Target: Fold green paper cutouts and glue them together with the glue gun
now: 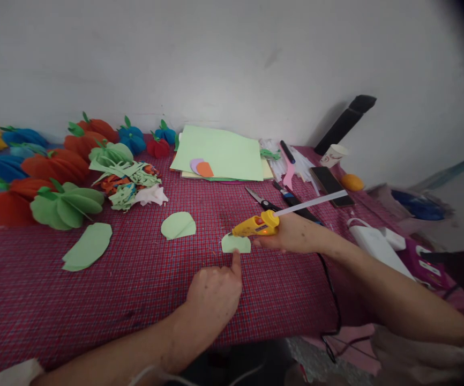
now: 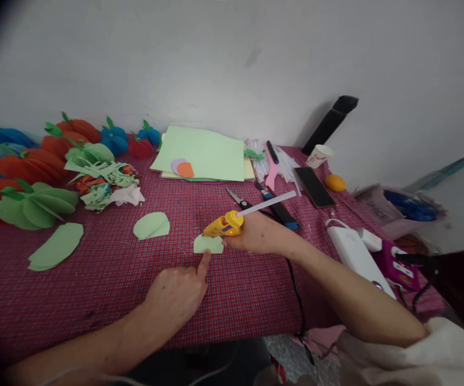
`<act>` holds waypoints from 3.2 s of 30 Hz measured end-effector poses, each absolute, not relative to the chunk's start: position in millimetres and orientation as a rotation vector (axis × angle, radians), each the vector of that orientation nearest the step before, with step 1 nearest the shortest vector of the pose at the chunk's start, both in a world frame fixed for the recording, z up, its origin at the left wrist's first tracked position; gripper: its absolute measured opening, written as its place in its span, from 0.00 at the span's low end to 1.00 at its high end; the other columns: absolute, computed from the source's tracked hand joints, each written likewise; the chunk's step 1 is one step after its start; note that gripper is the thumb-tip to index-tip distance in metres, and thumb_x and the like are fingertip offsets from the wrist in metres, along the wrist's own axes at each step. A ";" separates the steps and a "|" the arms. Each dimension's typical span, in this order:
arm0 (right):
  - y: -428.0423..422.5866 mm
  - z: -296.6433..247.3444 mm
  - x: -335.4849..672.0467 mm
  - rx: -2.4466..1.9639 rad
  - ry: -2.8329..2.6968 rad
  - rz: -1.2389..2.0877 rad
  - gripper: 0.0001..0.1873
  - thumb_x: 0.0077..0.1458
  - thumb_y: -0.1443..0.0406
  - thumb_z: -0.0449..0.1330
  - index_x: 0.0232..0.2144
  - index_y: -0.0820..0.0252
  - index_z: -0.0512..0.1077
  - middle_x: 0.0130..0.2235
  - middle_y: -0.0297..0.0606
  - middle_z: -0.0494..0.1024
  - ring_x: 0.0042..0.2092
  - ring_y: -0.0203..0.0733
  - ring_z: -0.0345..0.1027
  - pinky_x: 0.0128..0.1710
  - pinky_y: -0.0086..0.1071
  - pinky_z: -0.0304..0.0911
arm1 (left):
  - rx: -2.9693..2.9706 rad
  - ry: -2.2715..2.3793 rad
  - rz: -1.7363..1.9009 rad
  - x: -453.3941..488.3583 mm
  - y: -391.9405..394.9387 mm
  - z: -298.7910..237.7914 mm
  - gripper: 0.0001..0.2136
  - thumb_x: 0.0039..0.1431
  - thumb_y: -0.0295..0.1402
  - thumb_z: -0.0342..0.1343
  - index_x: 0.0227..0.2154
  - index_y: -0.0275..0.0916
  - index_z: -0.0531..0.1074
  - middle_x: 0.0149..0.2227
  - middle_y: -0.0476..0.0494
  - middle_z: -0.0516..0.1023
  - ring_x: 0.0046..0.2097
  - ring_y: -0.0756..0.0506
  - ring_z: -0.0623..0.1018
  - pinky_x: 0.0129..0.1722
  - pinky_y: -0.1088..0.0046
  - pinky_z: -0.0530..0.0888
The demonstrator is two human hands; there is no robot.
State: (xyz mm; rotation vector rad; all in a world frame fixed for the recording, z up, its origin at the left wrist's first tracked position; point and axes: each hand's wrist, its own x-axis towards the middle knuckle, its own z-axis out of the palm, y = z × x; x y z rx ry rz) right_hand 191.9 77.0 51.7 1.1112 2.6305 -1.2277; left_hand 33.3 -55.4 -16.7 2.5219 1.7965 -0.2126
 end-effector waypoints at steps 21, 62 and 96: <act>69.3 43.6 191.5 1.078 2.674 -1.103 0.18 0.50 0.61 0.58 0.45 0.56 0.72 0.30 0.31 0.76 0.26 0.33 0.63 0.27 0.27 0.59 | 2.528 1.815 -0.181 33.4 -56.2 -19.3 0.27 0.54 0.23 0.50 0.58 0.27 0.57 0.21 0.44 0.74 0.22 0.48 0.75 0.19 0.77 0.65; 63.5 54.2 234.3 1.232 2.652 -0.874 0.18 0.52 0.58 0.56 0.43 0.59 0.74 0.25 0.33 0.75 0.24 0.36 0.65 0.24 0.28 0.60 | 2.508 1.845 -0.150 33.6 -56.6 -21.1 0.25 0.56 0.26 0.49 0.58 0.30 0.59 0.19 0.44 0.73 0.21 0.44 0.75 0.18 0.69 0.71; 75.8 50.4 213.7 1.200 2.628 -1.061 0.17 0.51 0.62 0.57 0.45 0.55 0.72 0.22 0.26 0.71 0.20 0.31 0.60 0.22 0.25 0.57 | 2.518 1.828 -0.153 33.7 -56.2 -19.2 0.25 0.57 0.27 0.49 0.58 0.31 0.58 0.19 0.46 0.73 0.21 0.46 0.75 0.18 0.74 0.67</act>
